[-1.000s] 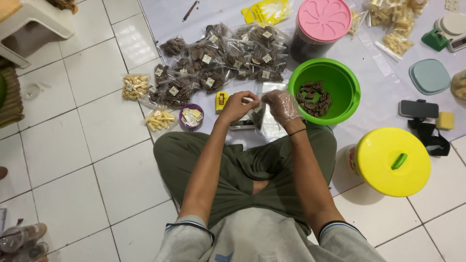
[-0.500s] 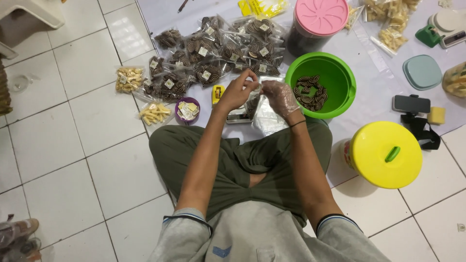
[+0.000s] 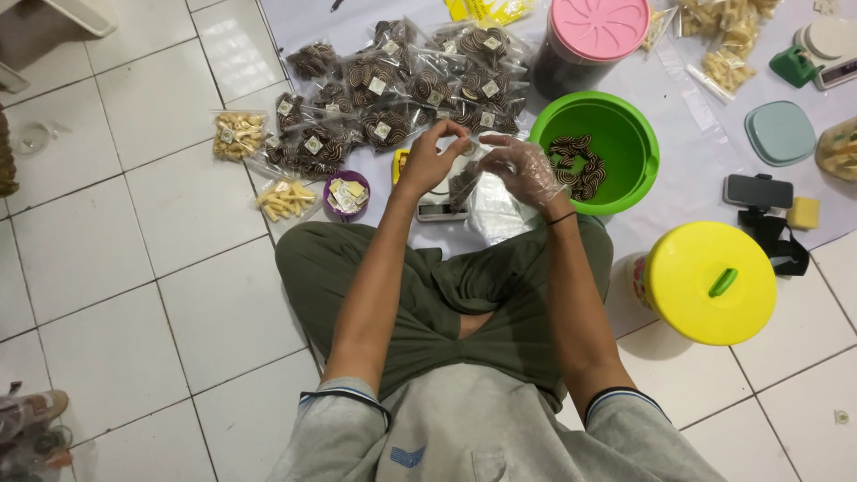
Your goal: A person sitting on the floor is manually weighing and bagging heart-shaped chocolate cookies. They pick cookies from a green bowl and place them into a plastic bag on a digital scale until the target weight is reached.
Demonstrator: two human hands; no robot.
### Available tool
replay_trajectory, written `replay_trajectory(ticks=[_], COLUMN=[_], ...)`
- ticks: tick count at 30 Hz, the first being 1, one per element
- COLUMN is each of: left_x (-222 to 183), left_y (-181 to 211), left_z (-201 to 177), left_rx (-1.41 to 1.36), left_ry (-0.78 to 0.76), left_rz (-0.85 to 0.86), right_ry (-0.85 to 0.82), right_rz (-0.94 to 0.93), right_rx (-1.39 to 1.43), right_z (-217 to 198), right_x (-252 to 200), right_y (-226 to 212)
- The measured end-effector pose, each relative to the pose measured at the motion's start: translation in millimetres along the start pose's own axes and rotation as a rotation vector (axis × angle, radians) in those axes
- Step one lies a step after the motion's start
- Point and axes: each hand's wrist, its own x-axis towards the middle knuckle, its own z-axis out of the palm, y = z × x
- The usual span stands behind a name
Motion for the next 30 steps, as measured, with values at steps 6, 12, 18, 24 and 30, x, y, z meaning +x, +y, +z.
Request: replay_trajectory(ticks=[6, 12, 18, 24, 30], left_x=[4.7, 6.7, 2.8, 6.3, -14.2], left_y=[-13.4, 5.3, 37.9, 30.8, -16.3], left_z=[-5.0, -2.8, 9.7, 4.6, -37.4], left_rx=[0.207, 0.098, -0.201, -0.401, -0.396], left_ry=[-0.029, -0.007, 0.029, 0.042, 0.087], left_rz=[-0.076, -0.041, 0.075, 0.156, 0.055], right_ry=[0.023, 0.192, 0.509, 0.445, 0.577], right_rz=[-0.035, -0.027, 0.234, 0.555, 0.688], right_rx=[0.016, 0.167, 0.815, 1.873, 1.828], right_z=[7.1, 4.3, 56.8, 111.3, 122.7], right_x=[2.2, 4.3, -18.0, -25.7, -25.9], right_y=[12.0, -5.8, 28.9, 81.9, 131.9])
